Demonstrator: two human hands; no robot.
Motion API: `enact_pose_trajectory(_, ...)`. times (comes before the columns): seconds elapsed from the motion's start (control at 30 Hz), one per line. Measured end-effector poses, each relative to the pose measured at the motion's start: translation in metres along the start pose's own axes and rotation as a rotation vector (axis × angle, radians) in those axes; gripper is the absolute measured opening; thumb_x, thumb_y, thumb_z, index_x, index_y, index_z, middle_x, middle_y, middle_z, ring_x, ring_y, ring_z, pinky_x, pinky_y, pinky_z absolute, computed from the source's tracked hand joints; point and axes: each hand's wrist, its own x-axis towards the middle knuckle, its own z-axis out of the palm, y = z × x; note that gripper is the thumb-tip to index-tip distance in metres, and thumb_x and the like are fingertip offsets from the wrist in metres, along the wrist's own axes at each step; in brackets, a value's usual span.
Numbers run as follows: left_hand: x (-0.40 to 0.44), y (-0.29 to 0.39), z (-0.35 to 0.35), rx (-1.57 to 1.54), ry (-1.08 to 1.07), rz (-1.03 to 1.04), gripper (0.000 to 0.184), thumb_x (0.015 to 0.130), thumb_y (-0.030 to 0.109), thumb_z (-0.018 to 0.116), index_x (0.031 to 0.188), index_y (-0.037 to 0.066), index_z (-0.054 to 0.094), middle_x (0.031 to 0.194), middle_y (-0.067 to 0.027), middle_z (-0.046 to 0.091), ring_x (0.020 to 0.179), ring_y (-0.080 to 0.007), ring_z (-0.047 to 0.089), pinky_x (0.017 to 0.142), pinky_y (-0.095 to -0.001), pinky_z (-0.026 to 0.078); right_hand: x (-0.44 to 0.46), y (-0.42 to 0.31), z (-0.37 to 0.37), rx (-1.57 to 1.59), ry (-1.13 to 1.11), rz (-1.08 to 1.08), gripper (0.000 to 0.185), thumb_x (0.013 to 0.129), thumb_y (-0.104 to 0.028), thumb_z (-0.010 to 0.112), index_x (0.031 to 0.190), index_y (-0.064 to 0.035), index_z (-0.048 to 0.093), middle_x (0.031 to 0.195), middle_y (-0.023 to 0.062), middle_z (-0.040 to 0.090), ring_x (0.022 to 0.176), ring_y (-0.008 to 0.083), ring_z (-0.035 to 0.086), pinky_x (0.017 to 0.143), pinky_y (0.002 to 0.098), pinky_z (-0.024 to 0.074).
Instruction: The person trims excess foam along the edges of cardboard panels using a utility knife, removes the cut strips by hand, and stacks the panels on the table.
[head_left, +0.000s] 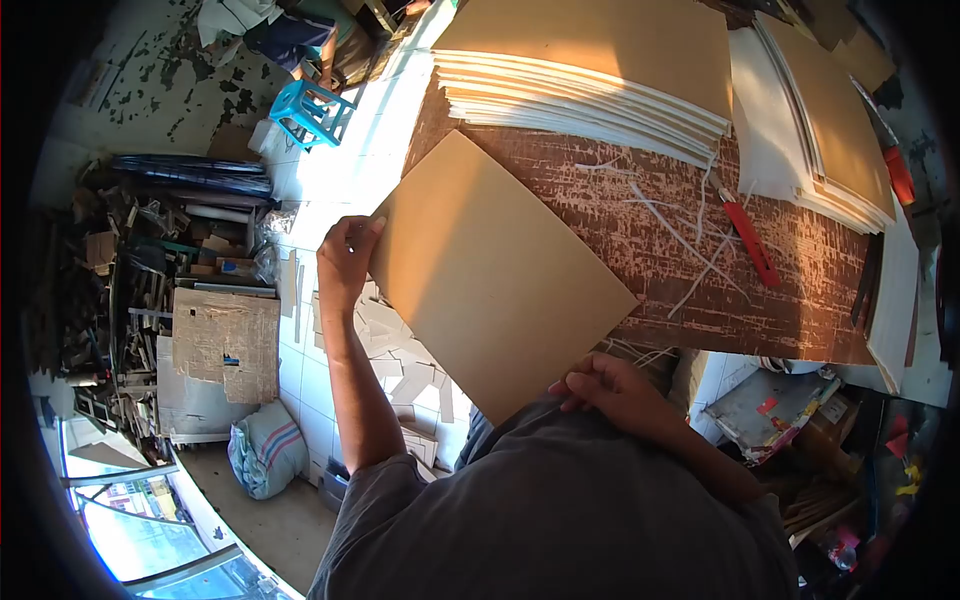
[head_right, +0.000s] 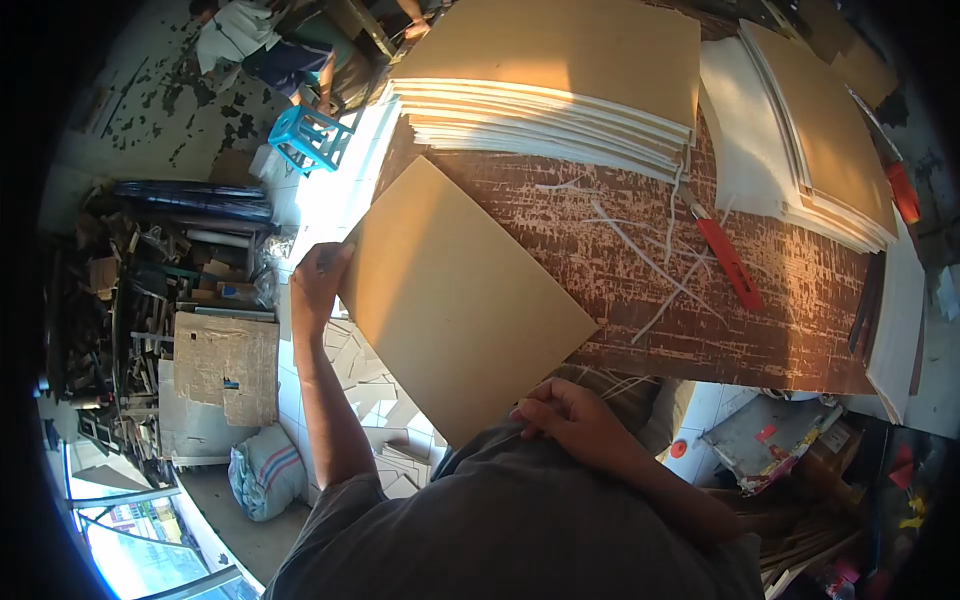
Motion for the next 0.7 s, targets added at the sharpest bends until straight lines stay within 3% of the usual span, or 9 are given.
enact_pose_trajectory(0.07,0.001,-0.008,0.001,-0.078,-0.012,-0.043,0.041,0.097,0.035,0.074,0.108,-0.005,0.073,0.088,-0.0121,0.073,0.075,-0.0167,0.065,0.071,-0.0304,0.052,0.006,-0.006,0.005,0.052,-0.003,-0.08,0.041,0.109,-0.033,0.059,0.127,0.0037,0.062,0.118,0.0134,0.072,0.101,0.018,0.072,0.09,0.0299,0.0557)
enact_pose_trajectory(0.13,0.006,-0.022,0.0,-0.239,-0.172,-0.159,0.044,0.098,0.037,0.073,0.105,-0.006,0.072,0.085,-0.0061,0.071,0.075,-0.0123,0.06,0.071,-0.0277,0.049,0.013,-0.006,0.009,0.084,-0.007,-0.094,0.039,0.109,-0.032,0.059,0.126,0.003,0.063,0.117,0.0127,0.072,0.1,0.0181,0.073,0.088,0.0302,0.0562)
enact_pose_trajectory(0.23,0.004,-0.027,-0.004,-0.254,-0.155,-0.142,0.045,0.099,0.039,0.072,0.104,-0.006,0.072,0.084,-0.0026,0.068,0.077,-0.01,0.057,0.073,-0.0255,0.046,0.017,-0.007,0.015,0.112,0.004,-0.125,0.035,0.109,-0.029,0.059,0.123,0.0017,0.066,0.114,0.0116,0.073,0.097,0.0184,0.073,0.085,0.0307,0.0572)
enact_pose_trajectory(0.37,-0.001,-0.038,-0.022,-0.399,-0.179,-0.15,0.041,0.099,0.036,0.073,0.103,-0.005,0.072,0.086,-0.0027,0.069,0.08,-0.0094,0.058,0.076,-0.0262,0.046,0.014,-0.007,0.019,0.024,0.019,-0.231,0.029,0.107,-0.023,0.062,0.121,0.0021,0.068,0.108,0.0109,0.074,0.094,0.0177,0.074,0.081,0.0302,0.0579)
enact_pose_trajectory(0.5,-0.004,-0.054,-0.036,-0.77,-0.194,-0.214,0.023,0.098,0.022,0.076,0.105,0.001,0.069,0.097,-0.0032,0.073,0.087,-0.0093,0.064,0.08,-0.0263,0.05,0.002,-0.034,0.02,-0.058,0.115,-0.34,0.028,0.106,-0.02,0.064,0.12,0.0032,0.068,0.102,0.0103,0.074,0.087,0.015,0.073,0.079,0.0292,0.0576)
enact_pose_trajectory(0.57,-0.008,-0.055,-0.045,-0.928,-0.148,-0.158,0.02,0.098,0.018,0.076,0.107,0.002,0.068,0.099,-0.0029,0.073,0.089,-0.0092,0.066,0.084,-0.025,0.051,0.002,-0.047,0.015,-0.2,0.234,-0.552,0.027,0.106,-0.022,0.065,0.114,0.0034,0.068,0.094,0.0084,0.073,0.079,0.011,0.07,0.074,0.0267,0.0562)
enact_pose_trajectory(0.7,-0.022,-0.054,-0.067,-0.853,-0.228,-0.128,0.023,0.093,0.016,0.08,0.106,0.002,0.068,0.099,-0.0022,0.073,0.089,-0.0089,0.066,0.084,-0.0238,0.051,0.005,-0.081,0.008,-0.106,0.331,-0.487,0.025,0.106,-0.022,0.065,0.109,0.0021,0.068,0.089,0.0061,0.072,0.071,0.0086,0.066,0.065,0.0251,0.0543)
